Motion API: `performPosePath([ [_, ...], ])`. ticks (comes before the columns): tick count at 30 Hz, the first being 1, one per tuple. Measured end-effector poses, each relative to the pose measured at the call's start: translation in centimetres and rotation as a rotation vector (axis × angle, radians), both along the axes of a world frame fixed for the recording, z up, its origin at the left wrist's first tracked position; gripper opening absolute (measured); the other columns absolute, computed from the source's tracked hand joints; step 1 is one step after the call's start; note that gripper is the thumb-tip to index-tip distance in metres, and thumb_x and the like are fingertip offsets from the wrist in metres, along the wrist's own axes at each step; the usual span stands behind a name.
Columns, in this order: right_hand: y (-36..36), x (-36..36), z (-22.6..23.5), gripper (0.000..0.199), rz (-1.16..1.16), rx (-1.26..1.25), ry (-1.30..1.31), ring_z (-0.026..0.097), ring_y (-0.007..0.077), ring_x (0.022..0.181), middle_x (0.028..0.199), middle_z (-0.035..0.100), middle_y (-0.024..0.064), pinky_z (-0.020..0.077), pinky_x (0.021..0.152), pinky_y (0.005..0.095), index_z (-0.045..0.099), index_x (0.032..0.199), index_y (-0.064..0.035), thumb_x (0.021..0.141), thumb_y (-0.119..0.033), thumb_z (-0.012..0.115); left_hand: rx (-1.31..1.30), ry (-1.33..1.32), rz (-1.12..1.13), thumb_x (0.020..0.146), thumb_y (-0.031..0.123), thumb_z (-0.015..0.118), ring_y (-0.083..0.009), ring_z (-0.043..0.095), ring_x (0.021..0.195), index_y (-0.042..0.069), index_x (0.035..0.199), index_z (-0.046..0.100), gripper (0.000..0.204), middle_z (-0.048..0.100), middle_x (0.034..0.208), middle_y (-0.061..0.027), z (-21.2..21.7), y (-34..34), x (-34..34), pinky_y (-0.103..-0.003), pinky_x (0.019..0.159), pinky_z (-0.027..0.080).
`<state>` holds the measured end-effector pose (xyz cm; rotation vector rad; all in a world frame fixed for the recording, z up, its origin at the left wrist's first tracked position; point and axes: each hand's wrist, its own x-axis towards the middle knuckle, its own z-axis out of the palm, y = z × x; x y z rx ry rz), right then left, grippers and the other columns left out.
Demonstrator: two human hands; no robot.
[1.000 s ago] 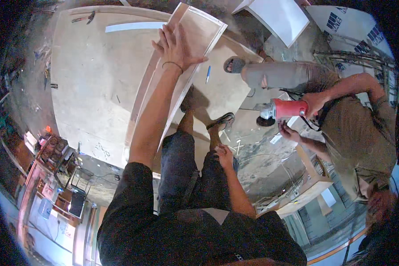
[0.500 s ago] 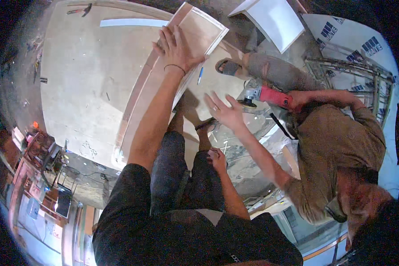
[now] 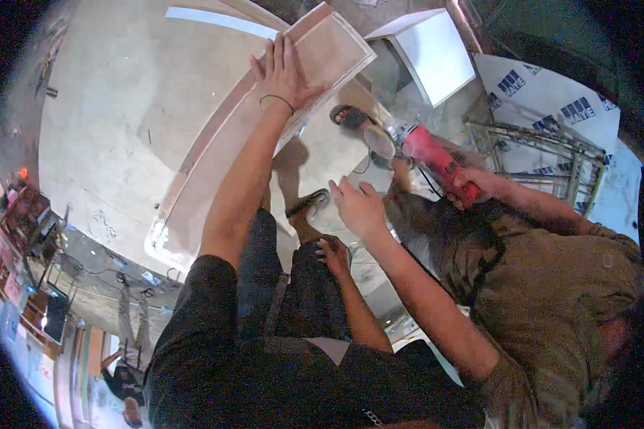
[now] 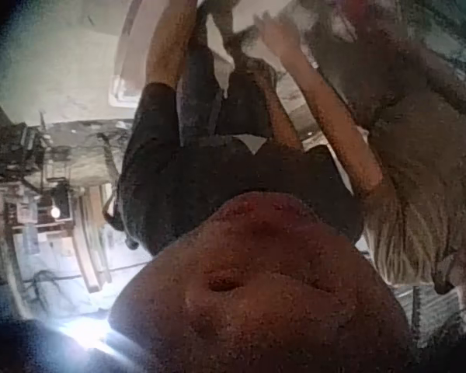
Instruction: The person uses a power sander to smooth the edges and surfaces of a wooden furniture structure, moving the tool across the joints and sides.
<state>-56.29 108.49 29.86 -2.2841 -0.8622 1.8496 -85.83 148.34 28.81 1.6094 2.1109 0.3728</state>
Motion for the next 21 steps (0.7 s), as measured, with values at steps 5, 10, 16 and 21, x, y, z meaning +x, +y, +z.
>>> performPosePath([
  [5, 2.3, 1.2, 1.8, 0.029, 0.161, 0.056, -0.069, 0.064, 0.0167, 0.085, 0.095, 0.067, 0.0094, 0.0541, 0.074, 0.0283, 0.058, 0.114, 0.002, 0.093, -0.018, 0.06, -0.098, 0.192, -0.122, 0.059, 0.076, 0.066, -0.032, 0.007, 0.145, 0.008, 0.151, 0.008, 0.128, 0.008, 0.158, -0.0129, -0.7, -4.4, 0.7, -0.06, 0.113, 0.003],
  [10, 1.5, 5.3, 2.5, 0.027, 0.266, 0.293, 0.1, 0.065, 0.0146, 0.079, 0.093, 0.066, 0.009, 0.0526, 0.065, 0.027, 0.058, 0.116, -0.0022, 0.093, -0.015, 0.059, 0.051, 0.009, 0.062, 0.072, 0.07, 0.061, -0.0294, 0.006, 0.146, 0.008, 0.151, 0.011, 0.112, 0.008, 0.158, -0.0132, 0.1, -18.4, -0.3, -0.054, 0.115, 0.005],
  [16, -1.3, 12.2, 7.3, 0.032, 0.365, 0.367, 0.02, 0.065, 0.0139, 0.071, 0.091, 0.067, 0.0106, 0.0499, 0.06, 0.025, 0.058, 0.117, -0.0034, 0.091, -0.021, 0.062, -0.593, 0.012, 0.274, 0.087, 0.058, 0.052, -0.0353, 0.034, 0.135, 0.006, 0.15, 0.013, 0.09, 0.037, 0.144, -0.0223, 2.9, -42.6, 3.2, -0.048, 0.111, 0.026],
  [21, -5.5, 21.7, 8.3, 0.033, 0.442, 0.441, -0.025, 0.066, 0.0205, 0.074, 0.092, 0.068, 0.0151, 0.0511, 0.062, 0.0301, 0.058, 0.118, -0.0043, 0.089, -0.021, 0.062, -0.718, -0.309, 0.9, 0.086, 0.061, 0.047, -0.0402, 0.055, 0.116, 0.008, 0.146, 0.027, 0.082, 0.057, 0.124, -0.0257, 4.5, -61.1, 6.3, -0.046, 0.1, 0.041],
])
